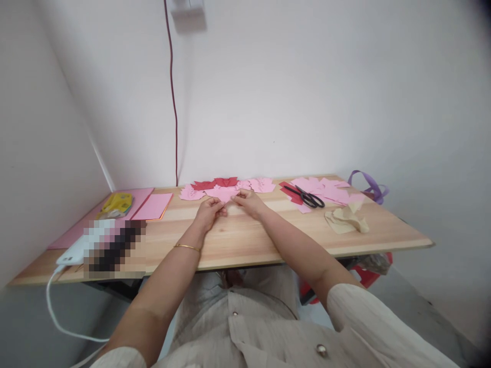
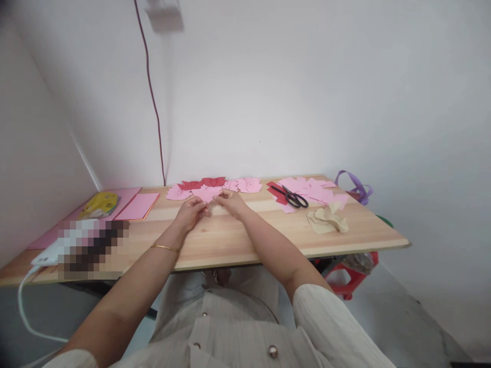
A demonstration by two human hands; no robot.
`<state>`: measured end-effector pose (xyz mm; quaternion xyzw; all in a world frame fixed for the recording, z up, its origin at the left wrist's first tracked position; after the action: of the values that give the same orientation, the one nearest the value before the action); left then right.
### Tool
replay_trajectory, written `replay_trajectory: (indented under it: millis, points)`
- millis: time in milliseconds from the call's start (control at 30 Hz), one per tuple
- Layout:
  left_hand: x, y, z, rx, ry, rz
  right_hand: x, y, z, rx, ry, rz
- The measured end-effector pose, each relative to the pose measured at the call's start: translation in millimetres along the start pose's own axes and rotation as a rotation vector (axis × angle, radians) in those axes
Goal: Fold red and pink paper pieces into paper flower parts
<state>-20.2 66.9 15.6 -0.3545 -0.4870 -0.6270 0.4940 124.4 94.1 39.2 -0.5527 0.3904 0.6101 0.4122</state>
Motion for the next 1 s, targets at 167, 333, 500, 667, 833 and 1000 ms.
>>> replay_trajectory:
  millis: [167, 333, 500, 667, 833, 1000]
  points:
    - [2.4, -1.4, -0.2, 0.055, -0.041, -0.112, 1.9, 2.2, -1.7, -0.031, 0.037, 0.03]
    - [-0.5, -0.3, -1.1, 0.049, -0.093, -0.141, 3.3, -1.5, 0.9, -0.021, 0.028, 0.034]
    - [0.2, -1.5, -0.7, 0.058, -0.065, -0.111, 5.4, -1.5, 3.3, -0.027, 0.027, 0.017]
    - [-1.0, -1.5, -0.8, 0.072, -0.075, -0.094, 0.8, 0.6, 1.9, -0.05, -0.019, -0.006]
    - [5.0, -3.0, 1.0, 0.084, 0.009, -0.018, 2.4, -0.4, 3.1, -0.058, -0.034, -0.037]
    - [0.9, -0.3, 0.6, 0.034, -0.041, -0.059, 7.3, -2.9, 6.8, -0.049, -0.03, -0.016]
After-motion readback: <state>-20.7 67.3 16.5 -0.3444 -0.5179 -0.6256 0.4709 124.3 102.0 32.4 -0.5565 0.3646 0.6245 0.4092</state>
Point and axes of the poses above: each hand's wrist, its own z-axis towards the middle knuckle, its own y-axis out of the palm, x = y × z, the point moved 8 cm from there along z, towards the middle knuckle, and after that the axes turned 12 degrees about y, right-handed, at the moved point
